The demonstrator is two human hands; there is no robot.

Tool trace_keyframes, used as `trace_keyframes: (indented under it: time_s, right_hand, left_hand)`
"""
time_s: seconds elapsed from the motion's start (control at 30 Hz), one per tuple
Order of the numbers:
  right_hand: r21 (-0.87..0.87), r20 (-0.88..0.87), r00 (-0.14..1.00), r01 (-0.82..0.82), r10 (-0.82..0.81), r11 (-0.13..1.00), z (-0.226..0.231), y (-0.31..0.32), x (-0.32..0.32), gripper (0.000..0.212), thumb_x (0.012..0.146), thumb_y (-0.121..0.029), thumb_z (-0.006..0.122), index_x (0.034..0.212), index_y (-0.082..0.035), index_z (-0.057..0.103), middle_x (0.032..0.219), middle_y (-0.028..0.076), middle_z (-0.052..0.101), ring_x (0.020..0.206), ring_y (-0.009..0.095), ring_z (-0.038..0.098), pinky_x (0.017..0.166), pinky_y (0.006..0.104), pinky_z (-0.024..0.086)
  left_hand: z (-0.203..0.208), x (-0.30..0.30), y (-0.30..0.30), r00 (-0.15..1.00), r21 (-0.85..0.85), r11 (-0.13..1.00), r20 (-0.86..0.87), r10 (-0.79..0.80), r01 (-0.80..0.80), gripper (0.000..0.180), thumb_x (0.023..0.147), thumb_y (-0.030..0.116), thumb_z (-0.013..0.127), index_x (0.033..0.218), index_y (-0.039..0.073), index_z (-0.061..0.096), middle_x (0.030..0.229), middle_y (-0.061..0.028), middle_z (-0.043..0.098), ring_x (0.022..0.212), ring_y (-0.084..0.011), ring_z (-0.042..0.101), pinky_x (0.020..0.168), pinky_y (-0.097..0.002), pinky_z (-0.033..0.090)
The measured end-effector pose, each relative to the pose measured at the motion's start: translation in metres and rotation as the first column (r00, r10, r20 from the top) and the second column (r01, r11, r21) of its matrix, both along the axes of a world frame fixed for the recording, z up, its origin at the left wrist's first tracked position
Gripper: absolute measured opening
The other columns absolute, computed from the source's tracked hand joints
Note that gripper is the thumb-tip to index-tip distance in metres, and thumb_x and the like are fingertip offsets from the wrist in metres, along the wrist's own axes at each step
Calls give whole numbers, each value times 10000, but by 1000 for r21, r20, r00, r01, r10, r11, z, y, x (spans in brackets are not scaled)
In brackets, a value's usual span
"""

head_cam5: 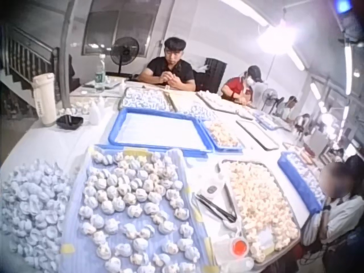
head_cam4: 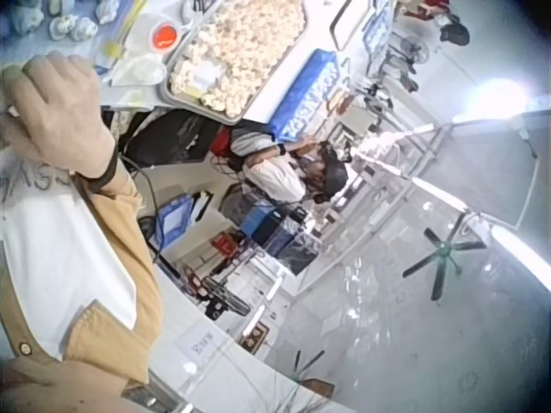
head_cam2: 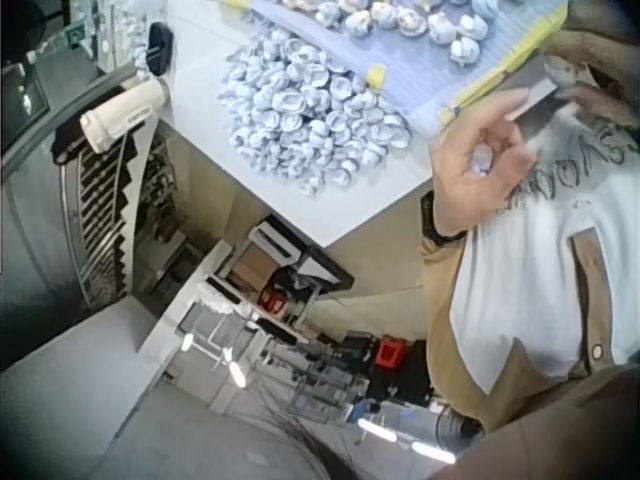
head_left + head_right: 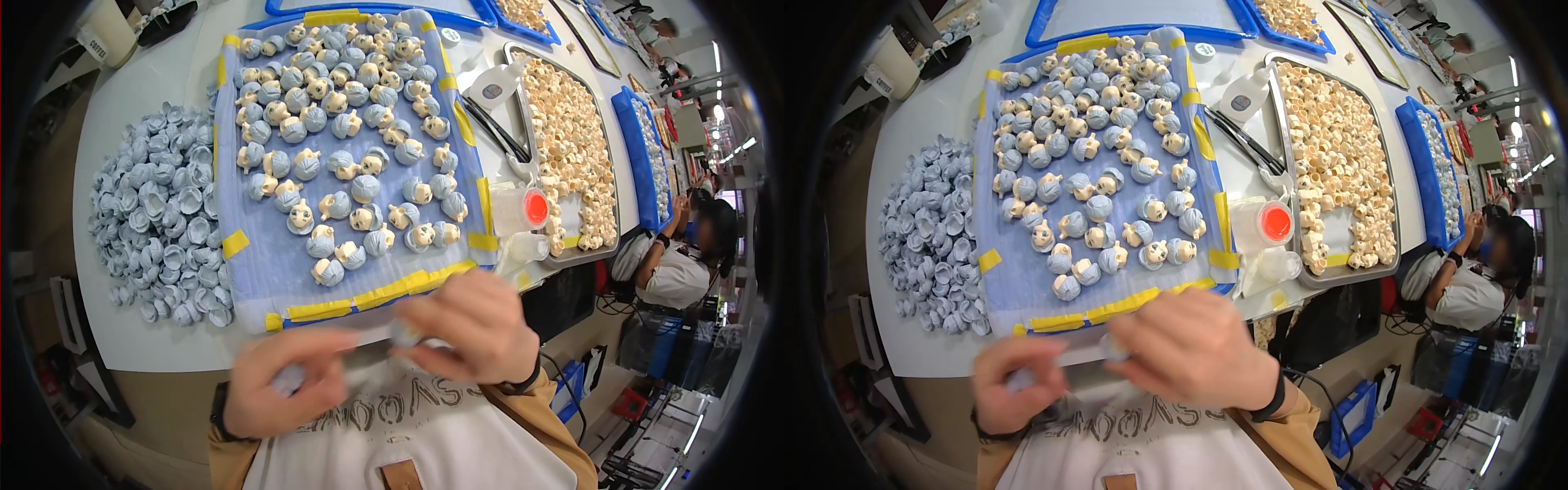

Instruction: The person assembles small figurines by applying glue to the base of a head and attaching a hat. They work at a table with trays of parts, picking up a head, applying adhesive, and then placing a hat on top before setting the finished unit aside.

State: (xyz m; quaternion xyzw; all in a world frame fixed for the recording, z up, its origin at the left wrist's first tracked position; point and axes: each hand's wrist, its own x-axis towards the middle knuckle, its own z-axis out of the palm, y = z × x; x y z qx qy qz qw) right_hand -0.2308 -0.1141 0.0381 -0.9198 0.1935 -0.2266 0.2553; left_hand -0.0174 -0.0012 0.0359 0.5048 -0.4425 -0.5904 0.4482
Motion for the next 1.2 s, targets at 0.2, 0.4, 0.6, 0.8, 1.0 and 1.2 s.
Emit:
trace_keyframes:
  time_s: [0.2,0.4,0.6,0.8,1.0,1.2]
  right_hand:
    - [-139,-236,933,243,-271,960,-7,-11,15,420,673,-177,715,1051,-60,573,827,44,546,699,215,529,594,321,415]
    - [-46,-91,971,219,-222,975,5,-7,-3,480,676,-171,711,1100,-43,524,959,91,530,846,240,533,693,338,429]
    - [-98,69,752,659,-656,745,17,-13,-85,266,732,-53,671,991,-15,624,915,148,598,802,286,595,698,331,475]
    - [-142,49,678,731,-733,667,8,-17,-113,166,747,-33,649,911,-10,641,873,131,624,784,274,598,689,326,470]
    - [-273,-169,748,590,-641,760,62,-17,-145,100,744,-57,657,836,-22,640,834,107,634,744,269,598,658,343,472]
    - [-209,-187,754,596,-630,775,37,-54,-146,91,768,-94,644,822,-21,633,749,115,591,709,285,578,633,344,454]
  left_hand:
    - [50,-10,0,540,-806,489,-262,-800,334,277,878,212,517,952,-38,612,839,-155,608,497,-172,542,400,-244,399]
    - [54,-23,-7,464,-832,306,-67,-883,462,261,858,198,494,933,-31,595,917,-130,603,505,-173,496,402,-272,383]
    - [59,-31,-3,549,-839,230,95,-831,494,234,820,246,521,844,20,576,892,-82,571,533,-158,451,400,-260,339]
    - [51,-41,-17,667,-793,175,345,-660,584,318,854,390,511,760,87,520,739,-25,484,530,-150,438,419,-257,326]
    - [46,-20,-21,691,-610,349,517,-506,712,359,861,419,520,844,62,559,723,-26,498,582,-167,525,460,-286,399]
    - [72,-31,-6,631,-640,268,444,-636,721,419,902,374,477,1091,3,524,834,-96,547,648,-225,570,512,-310,444]
